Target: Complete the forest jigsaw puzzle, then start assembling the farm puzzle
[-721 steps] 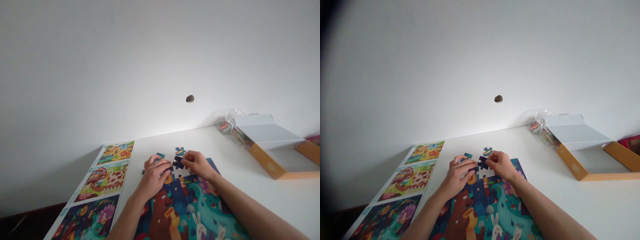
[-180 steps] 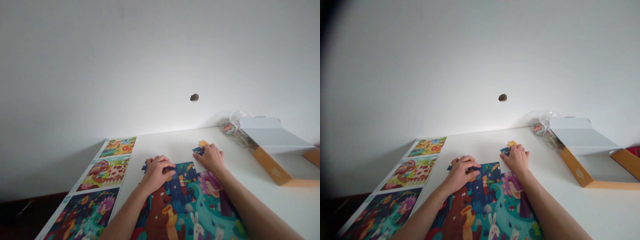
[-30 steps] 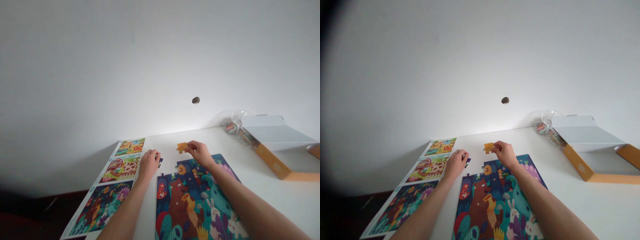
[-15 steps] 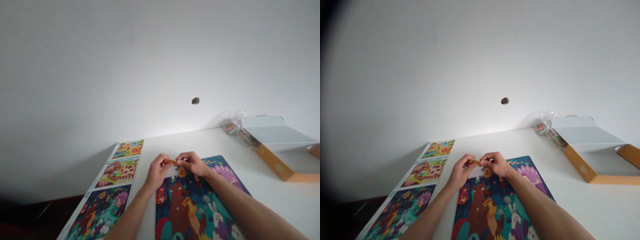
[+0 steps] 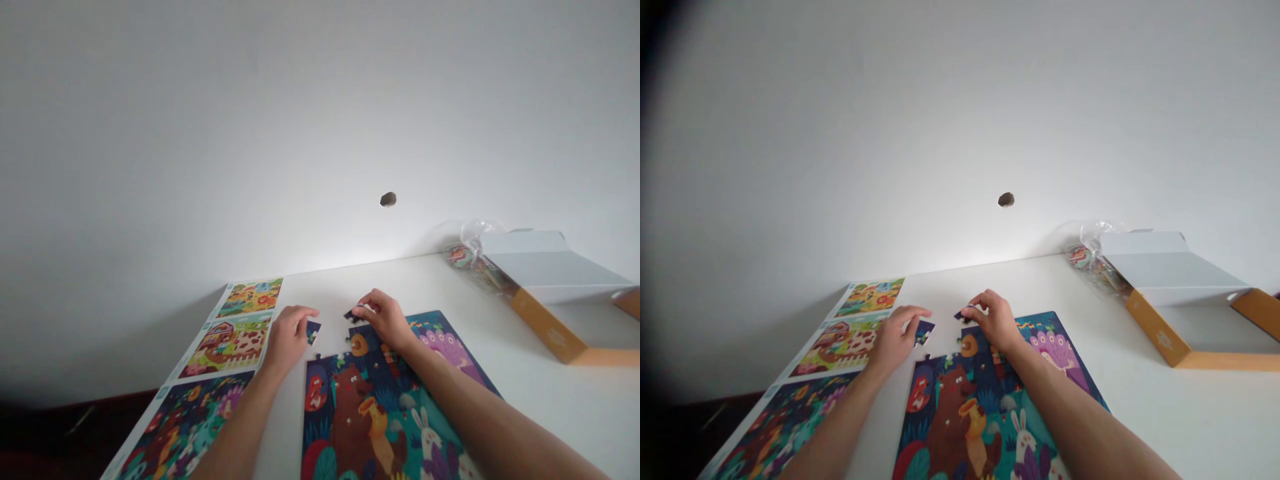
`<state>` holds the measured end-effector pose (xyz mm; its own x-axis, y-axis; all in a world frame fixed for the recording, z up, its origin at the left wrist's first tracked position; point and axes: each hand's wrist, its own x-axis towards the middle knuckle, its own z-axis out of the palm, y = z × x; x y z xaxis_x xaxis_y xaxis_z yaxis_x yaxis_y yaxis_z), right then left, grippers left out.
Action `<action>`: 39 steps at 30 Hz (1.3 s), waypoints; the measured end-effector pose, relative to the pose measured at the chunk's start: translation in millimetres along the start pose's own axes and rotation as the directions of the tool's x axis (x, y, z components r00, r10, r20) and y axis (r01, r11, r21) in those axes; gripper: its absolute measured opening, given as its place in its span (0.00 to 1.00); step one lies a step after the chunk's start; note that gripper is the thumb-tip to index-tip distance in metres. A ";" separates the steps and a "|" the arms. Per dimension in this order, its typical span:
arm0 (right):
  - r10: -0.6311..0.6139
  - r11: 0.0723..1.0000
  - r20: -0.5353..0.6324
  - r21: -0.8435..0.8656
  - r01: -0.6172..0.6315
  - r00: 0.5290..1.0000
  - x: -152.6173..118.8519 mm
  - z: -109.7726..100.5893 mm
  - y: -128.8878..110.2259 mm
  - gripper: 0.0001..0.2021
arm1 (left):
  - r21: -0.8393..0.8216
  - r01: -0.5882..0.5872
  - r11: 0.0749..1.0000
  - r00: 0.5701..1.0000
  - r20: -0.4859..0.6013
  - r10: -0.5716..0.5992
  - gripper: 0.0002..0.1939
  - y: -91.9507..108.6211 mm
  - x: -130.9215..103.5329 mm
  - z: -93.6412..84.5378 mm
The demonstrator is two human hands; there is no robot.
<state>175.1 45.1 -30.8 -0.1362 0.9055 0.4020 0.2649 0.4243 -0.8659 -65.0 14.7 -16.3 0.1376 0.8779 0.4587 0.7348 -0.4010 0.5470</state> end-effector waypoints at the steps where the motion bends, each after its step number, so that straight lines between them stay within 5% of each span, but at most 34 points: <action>1: -0.005 1.000 -0.051 -0.030 0.003 0.999 0.7 -1.5 0.8 0.17 | 0.068 0.030 0.997 0.999 -0.028 -0.028 0.16 -8.3 0.1 -3.2; 4: 0.060 0.998 -0.035 -0.026 -0.061 0.998 0.1 -3.5 2.0 0.15 | 0.184 0.103 0.978 0.994 0.002 -0.105 0.19 -25.1 -1.0 -9.4; 10: 0.090 0.996 0.109 0.017 -0.093 0.990 -3.5 -2.0 1.2 0.14 | 0.203 -0.007 0.979 0.966 0.255 -0.046 0.18 -20.3 -4.3 -14.5; 16: 0.107 0.993 0.087 0.044 -0.111 0.990 -1.3 -1.9 4.5 0.14 | 0.170 0.052 0.984 0.970 0.224 -0.090 0.15 -17.2 -4.8 -12.6; 20: 0.111 0.992 0.075 0.046 -0.115 0.991 -1.1 -1.8 5.5 0.15 | -0.001 0.166 0.986 0.969 0.184 -0.163 0.13 -8.3 -4.6 -3.9; 27: 0.124 0.989 0.054 0.072 -0.128 0.991 -0.2 -0.8 6.9 0.16 | -0.226 0.185 0.956 0.970 0.199 -0.141 0.09 16.7 -6.0 12.1; 39: 0.066 0.995 0.118 0.070 -0.075 0.991 -0.8 -3.0 8.4 0.14 | -0.087 0.208 0.974 0.976 0.088 -0.200 0.10 -0.3 -5.1 11.1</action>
<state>180.3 48.0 -37.5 -0.2300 0.9238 0.3060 0.2073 0.3537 -0.9121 -58.5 13.3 -26.6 0.0453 0.9599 0.2768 0.6870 -0.2311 0.6889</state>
